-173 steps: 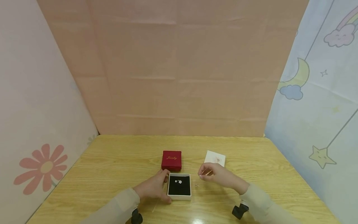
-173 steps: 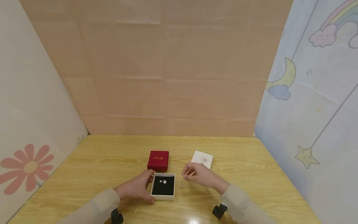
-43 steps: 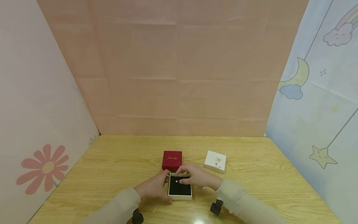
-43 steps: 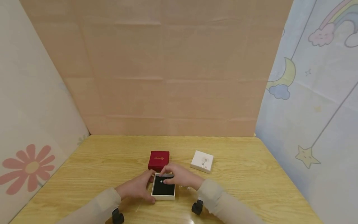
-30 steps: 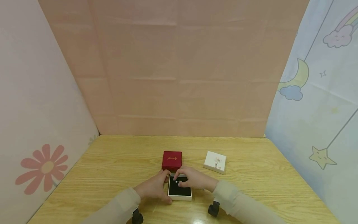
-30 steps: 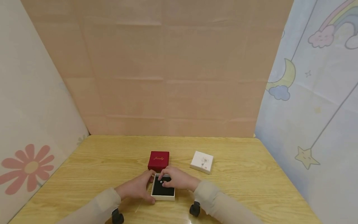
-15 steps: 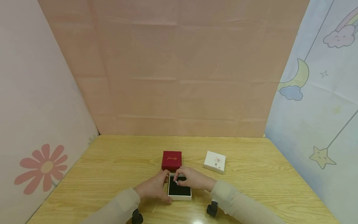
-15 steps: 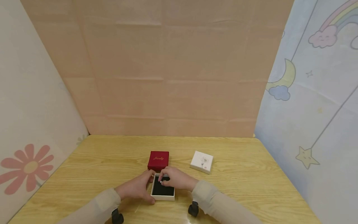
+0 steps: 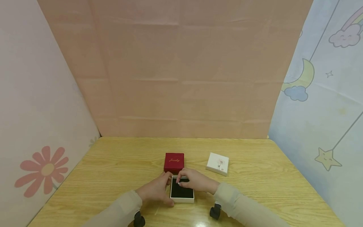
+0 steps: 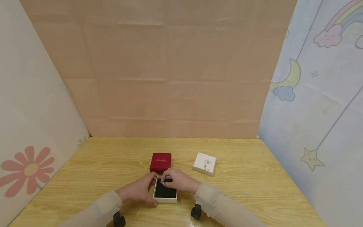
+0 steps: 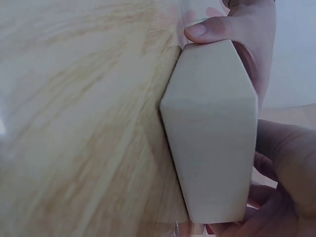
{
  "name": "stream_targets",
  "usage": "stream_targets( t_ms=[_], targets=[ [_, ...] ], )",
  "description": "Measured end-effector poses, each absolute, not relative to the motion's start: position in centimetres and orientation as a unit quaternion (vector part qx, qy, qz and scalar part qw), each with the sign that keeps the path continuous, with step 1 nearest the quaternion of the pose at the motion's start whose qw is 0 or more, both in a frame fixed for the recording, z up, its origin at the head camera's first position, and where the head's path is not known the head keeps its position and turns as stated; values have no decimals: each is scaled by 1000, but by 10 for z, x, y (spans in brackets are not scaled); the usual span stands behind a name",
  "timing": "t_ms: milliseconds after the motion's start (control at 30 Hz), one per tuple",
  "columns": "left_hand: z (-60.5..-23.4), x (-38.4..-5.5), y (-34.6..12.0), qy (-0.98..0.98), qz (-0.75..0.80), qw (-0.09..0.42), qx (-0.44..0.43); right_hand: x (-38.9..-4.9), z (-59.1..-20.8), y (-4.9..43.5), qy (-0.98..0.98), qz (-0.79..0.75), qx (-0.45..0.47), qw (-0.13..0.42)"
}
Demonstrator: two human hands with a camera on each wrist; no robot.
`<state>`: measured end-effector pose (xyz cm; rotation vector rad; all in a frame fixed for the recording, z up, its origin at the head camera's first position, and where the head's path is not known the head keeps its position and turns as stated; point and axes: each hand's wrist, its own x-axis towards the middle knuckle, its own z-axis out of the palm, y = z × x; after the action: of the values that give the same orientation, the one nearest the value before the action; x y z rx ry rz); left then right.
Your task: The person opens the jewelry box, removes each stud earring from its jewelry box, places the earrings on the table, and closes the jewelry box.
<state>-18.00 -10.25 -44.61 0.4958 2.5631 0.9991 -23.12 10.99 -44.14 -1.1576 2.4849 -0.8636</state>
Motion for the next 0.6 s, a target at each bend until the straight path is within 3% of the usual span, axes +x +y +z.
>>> stream_targets(
  t_ms=[600],
  targets=[
    [-448, -180, -101, 901, 361, 169, 171, -226, -415, 141, 821, -396, -399, 98]
  ],
)
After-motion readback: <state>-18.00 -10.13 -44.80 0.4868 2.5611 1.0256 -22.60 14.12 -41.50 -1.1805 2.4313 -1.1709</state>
